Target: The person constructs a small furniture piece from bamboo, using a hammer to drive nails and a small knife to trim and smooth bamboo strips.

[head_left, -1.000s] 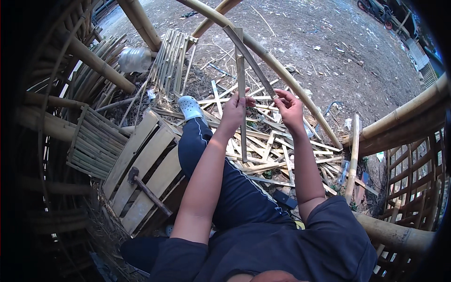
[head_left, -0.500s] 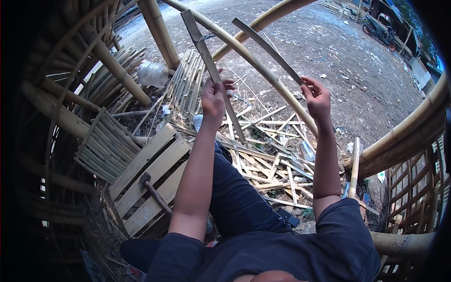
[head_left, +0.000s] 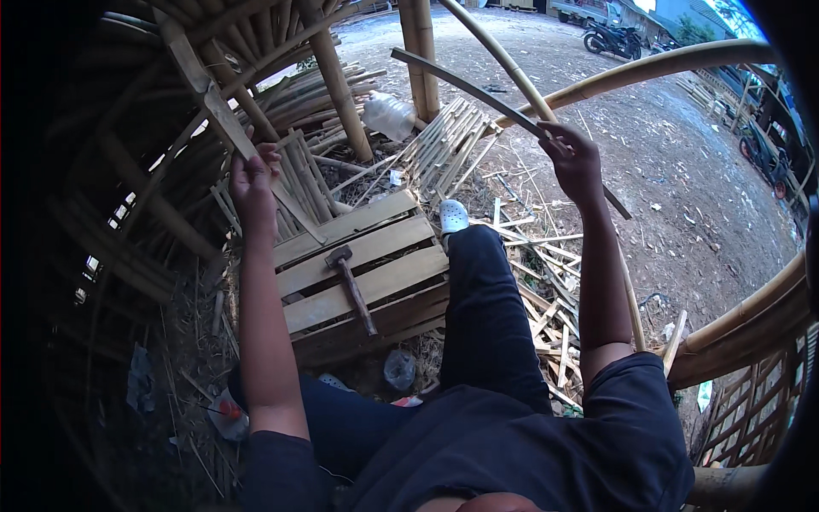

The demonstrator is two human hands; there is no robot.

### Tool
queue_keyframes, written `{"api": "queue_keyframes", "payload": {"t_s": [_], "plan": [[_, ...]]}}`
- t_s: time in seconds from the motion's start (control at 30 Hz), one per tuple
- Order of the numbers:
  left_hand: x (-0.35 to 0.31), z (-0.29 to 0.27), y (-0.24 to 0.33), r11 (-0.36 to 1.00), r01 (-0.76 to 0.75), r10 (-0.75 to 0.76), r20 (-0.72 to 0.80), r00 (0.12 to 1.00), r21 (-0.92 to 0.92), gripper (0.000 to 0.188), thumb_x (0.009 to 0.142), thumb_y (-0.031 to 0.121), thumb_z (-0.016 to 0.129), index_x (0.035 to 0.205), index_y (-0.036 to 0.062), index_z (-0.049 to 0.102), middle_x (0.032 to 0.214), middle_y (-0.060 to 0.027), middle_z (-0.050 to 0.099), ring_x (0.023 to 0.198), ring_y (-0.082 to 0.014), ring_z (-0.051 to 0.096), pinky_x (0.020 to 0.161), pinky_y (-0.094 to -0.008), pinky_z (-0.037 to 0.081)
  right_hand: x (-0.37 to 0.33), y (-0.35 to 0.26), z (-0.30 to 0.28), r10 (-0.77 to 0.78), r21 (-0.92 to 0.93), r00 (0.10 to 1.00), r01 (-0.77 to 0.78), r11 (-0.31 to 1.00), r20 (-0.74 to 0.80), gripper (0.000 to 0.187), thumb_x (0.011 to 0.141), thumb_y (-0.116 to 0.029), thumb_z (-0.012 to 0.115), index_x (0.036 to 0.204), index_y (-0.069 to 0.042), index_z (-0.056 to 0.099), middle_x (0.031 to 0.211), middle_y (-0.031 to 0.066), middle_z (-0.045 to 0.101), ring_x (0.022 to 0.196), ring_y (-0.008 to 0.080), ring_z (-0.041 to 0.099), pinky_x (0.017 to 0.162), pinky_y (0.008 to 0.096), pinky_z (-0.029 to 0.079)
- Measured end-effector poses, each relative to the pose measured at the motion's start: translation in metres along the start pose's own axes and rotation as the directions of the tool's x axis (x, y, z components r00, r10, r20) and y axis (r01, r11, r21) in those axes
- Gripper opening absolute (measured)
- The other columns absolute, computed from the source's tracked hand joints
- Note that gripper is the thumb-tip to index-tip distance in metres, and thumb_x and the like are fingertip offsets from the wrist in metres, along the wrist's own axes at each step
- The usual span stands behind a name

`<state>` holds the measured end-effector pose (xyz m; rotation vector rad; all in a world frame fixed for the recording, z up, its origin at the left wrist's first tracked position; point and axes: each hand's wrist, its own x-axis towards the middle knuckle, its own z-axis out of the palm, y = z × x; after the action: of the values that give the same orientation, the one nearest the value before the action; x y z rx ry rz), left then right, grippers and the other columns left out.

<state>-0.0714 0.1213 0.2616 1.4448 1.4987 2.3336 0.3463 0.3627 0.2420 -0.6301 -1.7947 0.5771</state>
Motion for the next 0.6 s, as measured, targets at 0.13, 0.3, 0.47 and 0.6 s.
{"api": "queue_keyframes", "payload": {"t_s": [0.13,0.3,0.47,0.6], "plan": [[-0.055,-0.079,0.005,0.997,-0.016,0.025,-0.118,0.993,0.075,0.040,0.105,0.013,0.049,0.145,0.0073,0.048,0.111,-0.0041,0.066,0.092,-0.0077,0.058,0.078,-0.0238,0.047,-0.004,-0.035,0.036,-0.108,0.001,0.991,0.108,0.994,0.076,0.022,0.093,-0.010,0.069,0.114,-0.008,0.073,0.097,0.0075,0.073,0.092,0.0146,0.069,0.078,0.0290,0.054],[-0.114,-0.151,-0.001,0.997,-0.059,0.064,-0.111,0.992,0.049,0.041,0.103,0.015,0.055,0.143,0.0064,0.050,0.109,-0.0029,0.066,0.091,-0.0065,0.057,0.078,-0.0228,0.047,-0.005,-0.092,0.064,-0.195,0.013,0.956,0.197,0.980,0.221,0.026,0.091,-0.012,0.072,0.116,-0.011,0.074,0.084,0.0054,0.070,0.072,0.0100,0.062,0.061,0.0260,0.051],[-0.133,-0.182,0.013,0.999,0.032,-0.034,-0.274,0.961,-0.011,0.041,0.103,0.014,0.056,0.143,0.0079,0.050,0.109,-0.0018,0.065,0.096,-0.0076,0.060,0.080,-0.0242,0.048,-0.004,-0.124,0.085,-0.227,-0.093,0.906,0.277,0.957,0.357,0.028,0.091,-0.018,0.073,0.118,-0.010,0.073,0.099,0.0042,0.075,0.081,0.0098,0.067,0.072,0.0276,0.051],[-0.137,-0.175,0.026,0.988,0.049,-0.091,-0.297,0.951,-0.147,0.041,0.103,0.009,0.054,0.144,0.0089,0.048,0.109,-0.0022,0.066,0.097,-0.0087,0.061,0.083,-0.0269,0.051,-0.008,-0.128,0.105,-0.194,-0.071,0.883,0.247,0.966,0.427,0.027,0.092,-0.018,0.073,0.117,-0.009,0.073,0.100,0.0032,0.075,0.080,0.0084,0.065,0.071,0.0268,0.050]]}}
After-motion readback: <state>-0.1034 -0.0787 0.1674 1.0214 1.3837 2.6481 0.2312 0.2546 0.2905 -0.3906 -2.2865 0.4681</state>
